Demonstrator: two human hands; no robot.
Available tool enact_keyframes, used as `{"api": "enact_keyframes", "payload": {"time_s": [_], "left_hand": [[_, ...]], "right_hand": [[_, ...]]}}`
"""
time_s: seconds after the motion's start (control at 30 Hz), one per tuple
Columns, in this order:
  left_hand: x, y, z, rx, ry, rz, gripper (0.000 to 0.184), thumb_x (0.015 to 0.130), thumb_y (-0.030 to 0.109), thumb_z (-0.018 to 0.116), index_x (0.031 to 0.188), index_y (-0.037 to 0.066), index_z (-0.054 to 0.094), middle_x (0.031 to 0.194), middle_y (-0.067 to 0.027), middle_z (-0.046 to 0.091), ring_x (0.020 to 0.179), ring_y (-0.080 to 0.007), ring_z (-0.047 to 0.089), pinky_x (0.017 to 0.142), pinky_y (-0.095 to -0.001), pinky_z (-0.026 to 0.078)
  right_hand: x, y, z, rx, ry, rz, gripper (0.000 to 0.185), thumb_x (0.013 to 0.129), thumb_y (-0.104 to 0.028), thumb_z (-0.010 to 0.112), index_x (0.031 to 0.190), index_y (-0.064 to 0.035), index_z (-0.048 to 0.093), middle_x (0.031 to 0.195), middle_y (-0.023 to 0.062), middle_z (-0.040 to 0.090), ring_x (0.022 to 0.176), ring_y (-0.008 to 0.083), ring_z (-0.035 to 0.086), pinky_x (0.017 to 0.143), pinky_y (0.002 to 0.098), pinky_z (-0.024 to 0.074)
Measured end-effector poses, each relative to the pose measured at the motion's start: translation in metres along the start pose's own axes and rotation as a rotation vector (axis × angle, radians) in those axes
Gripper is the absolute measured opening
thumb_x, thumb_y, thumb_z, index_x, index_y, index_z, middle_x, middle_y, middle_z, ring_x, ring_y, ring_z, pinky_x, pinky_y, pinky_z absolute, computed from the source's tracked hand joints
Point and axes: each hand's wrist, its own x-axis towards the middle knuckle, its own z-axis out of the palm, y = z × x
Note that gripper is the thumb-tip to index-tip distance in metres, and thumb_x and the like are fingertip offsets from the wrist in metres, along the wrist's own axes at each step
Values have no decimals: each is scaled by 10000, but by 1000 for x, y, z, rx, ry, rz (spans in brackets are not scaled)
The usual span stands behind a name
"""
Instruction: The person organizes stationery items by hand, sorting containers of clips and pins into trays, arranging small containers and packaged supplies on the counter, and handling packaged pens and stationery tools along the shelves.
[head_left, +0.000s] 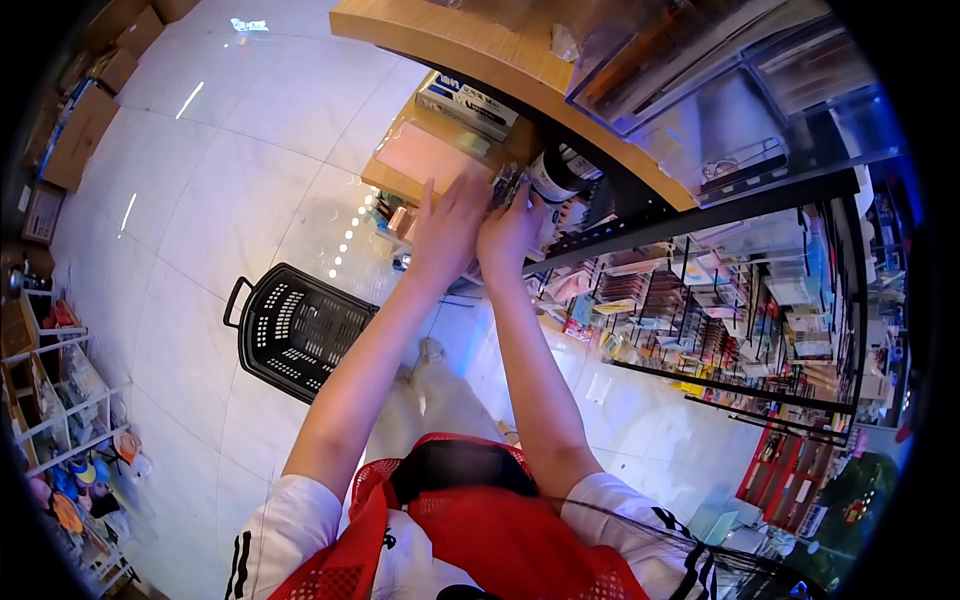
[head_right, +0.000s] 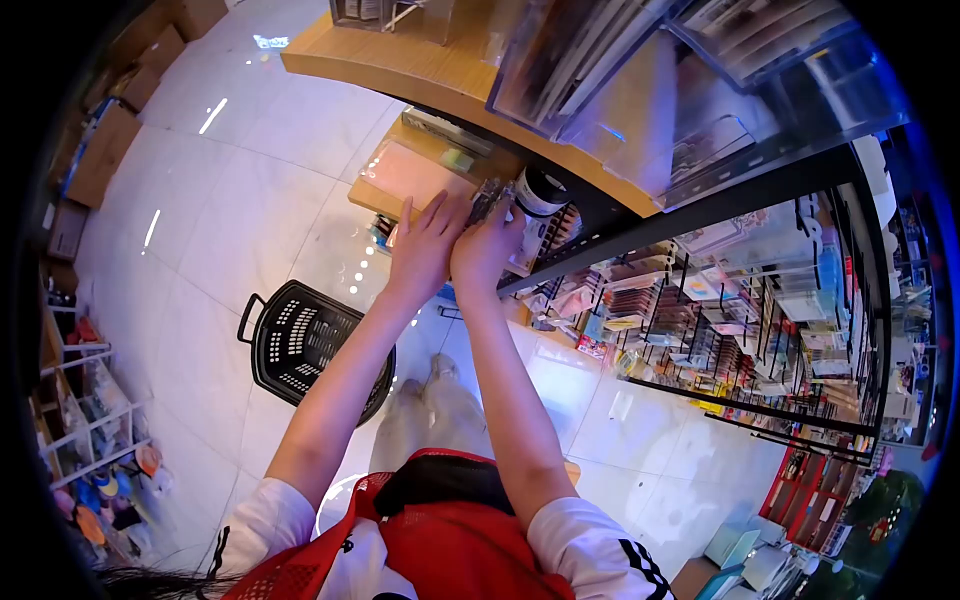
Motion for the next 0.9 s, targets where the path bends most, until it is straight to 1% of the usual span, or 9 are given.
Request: {"api": "enact_keyframes", "payload": {"time_s": [0.17,0.27,0.4,0.47,0.57,0.67,0.77,0.83,0.9], "left_hand": [[6,-3,1,28,-42,50,436,761,181,571,1189,106,528,1267,-35,473,1266,-224,351,1066,-526,159],[8,-4,0,60,-54,63,394,768,170,570,1156,97,551,1257,-40,480,1259,-227,357,1062,-528,170],[9,-6,-3,88,-114,74,387,771,141,574,1154,91,546,1245,-49,487,1247,-234,369,1054,-515,206],[7,-5,-4,1,-74,55,399,769,125,572,1165,86,532,1243,-52,487,1237,-242,381,1051,-504,219],[2,-5,-14,-93,-22,27,416,770,100,566,1182,79,510,1235,-69,487,1214,-262,403,1043,-496,238],[-19,-9,-25,-178,31,-18,457,745,65,568,1196,85,493,1246,-86,469,1204,-283,405,1034,-499,253],[-62,-18,-39,-185,44,-59,481,732,42,572,1203,80,485,1253,-105,454,1200,-301,403,1029,-499,267],[-103,-27,-50,-155,9,-108,478,734,34,571,1203,69,482,1250,-118,449,1196,-315,403,1026,-495,278],[-155,-38,-61,-115,-72,-174,468,738,29,567,1198,56,483,1243,-131,448,1191,-330,402,1025,-492,285]], "right_hand": [[-2,10,-12,-48,-130,-141,402,772,5,501,1171,52,489,1203,239,464,1036,409,449,901,466,365],[-4,6,-30,30,-203,-100,424,777,-10,514,1193,56,468,1212,224,471,1064,402,443,912,463,361],[-18,14,-47,88,-168,-183,453,780,-4,510,1220,63,428,1226,225,450,1092,404,426,929,455,354],[-34,18,-60,114,-160,-247,480,772,5,518,1233,69,403,1236,226,437,1107,406,416,945,450,348],[-63,17,-88,165,-237,-222,510,754,23,530,1239,77,382,1247,238,418,1129,407,402,968,444,334],[-109,42,-105,125,-369,-255,545,740,32,544,1252,82,367,1252,250,412,1153,398,395,991,438,322],[-163,75,-122,112,-545,-109,544,777,5,551,1281,61,356,1286,240,393,1192,389,374,1010,410,311],[-195,98,-134,67,-568,-30,575,754,-33,574,1270,85,348,1263,266,401,1169,407,389,1002,420,329],[-220,119,-147,13,-599,75,583,765,-53,576,1277,88,334,1260,279,398,1168,416,389,998,420,336]]}}
